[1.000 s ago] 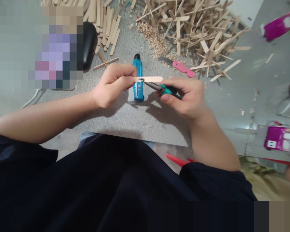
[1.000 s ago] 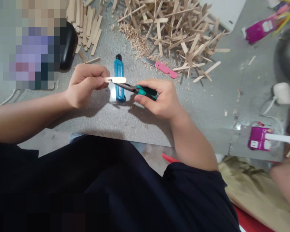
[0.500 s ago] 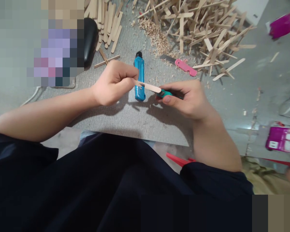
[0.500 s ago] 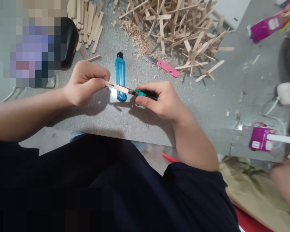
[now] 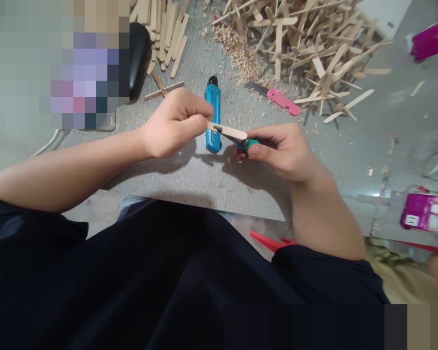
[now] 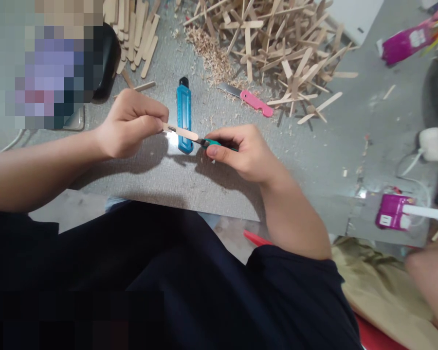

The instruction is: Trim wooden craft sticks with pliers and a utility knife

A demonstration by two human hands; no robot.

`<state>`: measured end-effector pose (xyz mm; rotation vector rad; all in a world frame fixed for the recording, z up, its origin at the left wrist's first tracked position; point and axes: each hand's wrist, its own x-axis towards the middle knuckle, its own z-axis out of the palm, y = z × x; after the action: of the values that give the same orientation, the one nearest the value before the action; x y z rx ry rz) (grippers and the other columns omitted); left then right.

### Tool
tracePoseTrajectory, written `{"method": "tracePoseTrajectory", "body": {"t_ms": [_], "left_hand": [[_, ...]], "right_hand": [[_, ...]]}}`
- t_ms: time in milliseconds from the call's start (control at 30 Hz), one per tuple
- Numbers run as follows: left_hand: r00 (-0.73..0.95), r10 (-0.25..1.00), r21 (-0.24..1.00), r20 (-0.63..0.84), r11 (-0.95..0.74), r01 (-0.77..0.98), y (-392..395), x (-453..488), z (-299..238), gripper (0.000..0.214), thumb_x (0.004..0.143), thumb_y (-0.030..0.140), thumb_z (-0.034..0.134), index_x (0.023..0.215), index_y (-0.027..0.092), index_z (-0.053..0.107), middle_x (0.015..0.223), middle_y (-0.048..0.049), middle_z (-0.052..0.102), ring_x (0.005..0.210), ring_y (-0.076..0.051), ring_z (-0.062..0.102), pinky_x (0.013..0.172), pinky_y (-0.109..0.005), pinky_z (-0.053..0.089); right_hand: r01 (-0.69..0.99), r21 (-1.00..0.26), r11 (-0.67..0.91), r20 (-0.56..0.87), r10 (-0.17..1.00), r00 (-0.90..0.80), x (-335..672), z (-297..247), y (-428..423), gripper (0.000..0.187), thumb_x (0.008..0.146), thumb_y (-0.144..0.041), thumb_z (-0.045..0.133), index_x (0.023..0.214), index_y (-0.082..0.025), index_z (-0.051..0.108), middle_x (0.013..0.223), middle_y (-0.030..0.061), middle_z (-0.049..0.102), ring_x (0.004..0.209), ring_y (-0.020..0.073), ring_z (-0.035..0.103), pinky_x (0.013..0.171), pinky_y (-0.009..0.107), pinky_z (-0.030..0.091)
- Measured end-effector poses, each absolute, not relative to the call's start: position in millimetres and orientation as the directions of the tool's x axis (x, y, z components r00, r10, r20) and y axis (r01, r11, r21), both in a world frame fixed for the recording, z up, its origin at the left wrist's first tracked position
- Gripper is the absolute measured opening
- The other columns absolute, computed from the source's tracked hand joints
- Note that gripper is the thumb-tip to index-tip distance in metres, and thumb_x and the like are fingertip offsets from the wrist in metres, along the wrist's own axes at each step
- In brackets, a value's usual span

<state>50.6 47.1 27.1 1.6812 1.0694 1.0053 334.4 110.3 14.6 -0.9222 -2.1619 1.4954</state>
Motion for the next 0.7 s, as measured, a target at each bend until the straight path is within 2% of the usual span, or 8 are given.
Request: {"method": "tracePoseTrajectory", "body": {"t_ms": [100,200,367,500,600,700], "left_hand": [[0.324,0.933,0.936,0.155,-0.244,0.255,46,50,29,0.045,0.095,0.001,0.046,0.059,0.023,0.033,0.065,0.006,0.022,0.067,-0.006,0.022,0.071,-0.031,0.017],[0.328,0.932,0.927,0.155,-0.252,0.278,45,48,30,0.043,0.095,0.002,0.044,0.059,0.023,0.032,0.067,0.0063,0.022,0.068,-0.005,0.021,0.073,-0.03,0.016],[0.347,0.917,0.924,0.196,-0.291,0.247,46,46,30,0.04,0.089,0.006,0.048,0.06,0.025,0.03,0.065,0.0051,0.021,0.066,-0.008,0.021,0.071,-0.033,0.015],[0.311,0.922,0.959,0.232,-0.27,0.082,46,48,28,0.035,0.087,0.015,0.051,0.057,0.024,0.036,0.059,0.0039,0.025,0.063,-0.01,0.021,0.068,-0.035,0.014],[0.257,0.948,0.98,0.189,-0.167,-0.106,44,56,21,0.031,0.084,0.022,0.054,0.055,0.024,0.042,0.054,0.0033,0.031,0.057,-0.008,0.024,0.063,-0.034,0.014],[0.242,0.96,0.948,0.14,-0.06,-0.314,42,66,11,0.032,0.088,0.026,0.057,0.06,0.024,0.042,0.056,0.0048,0.032,0.054,-0.007,0.027,0.059,-0.031,0.017]], "right_hand": [[0.324,-0.935,0.146,-0.158,0.646,-0.747,334,17,111,0.052,0.09,-0.078,0.091,0.099,-0.027,0.093,0.073,0.0029,0.077,0.061,0.016,0.062,0.052,0.032,0.045],[0.32,-0.938,0.137,-0.155,0.657,-0.737,333,18,111,0.055,0.085,-0.081,0.093,0.095,-0.027,0.092,0.065,0.0004,0.069,0.058,0.0153,0.057,0.05,0.032,0.042],[0.341,-0.932,0.125,-0.185,0.645,-0.741,332,20,106,0.053,0.086,-0.082,0.092,0.092,-0.029,0.091,0.064,0.0001,0.066,0.057,0.0154,0.05,0.049,0.034,0.035],[0.336,-0.931,0.147,-0.156,0.669,-0.727,332,20,103,0.054,0.089,-0.082,0.089,0.09,-0.028,0.09,0.063,0.0003,0.063,0.057,0.0153,0.046,0.05,0.035,0.031],[0.306,-0.939,0.155,-0.123,0.682,-0.721,331,19,100,0.055,0.09,-0.082,0.087,0.089,-0.027,0.089,0.064,0.0004,0.063,0.057,0.0147,0.048,0.05,0.034,0.031],[0.267,-0.945,0.189,-0.062,0.698,-0.713,326,18,97,0.057,0.094,-0.082,0.083,0.087,-0.026,0.087,0.062,-0.0008,0.06,0.053,0.0129,0.046,0.049,0.034,0.03]]}}
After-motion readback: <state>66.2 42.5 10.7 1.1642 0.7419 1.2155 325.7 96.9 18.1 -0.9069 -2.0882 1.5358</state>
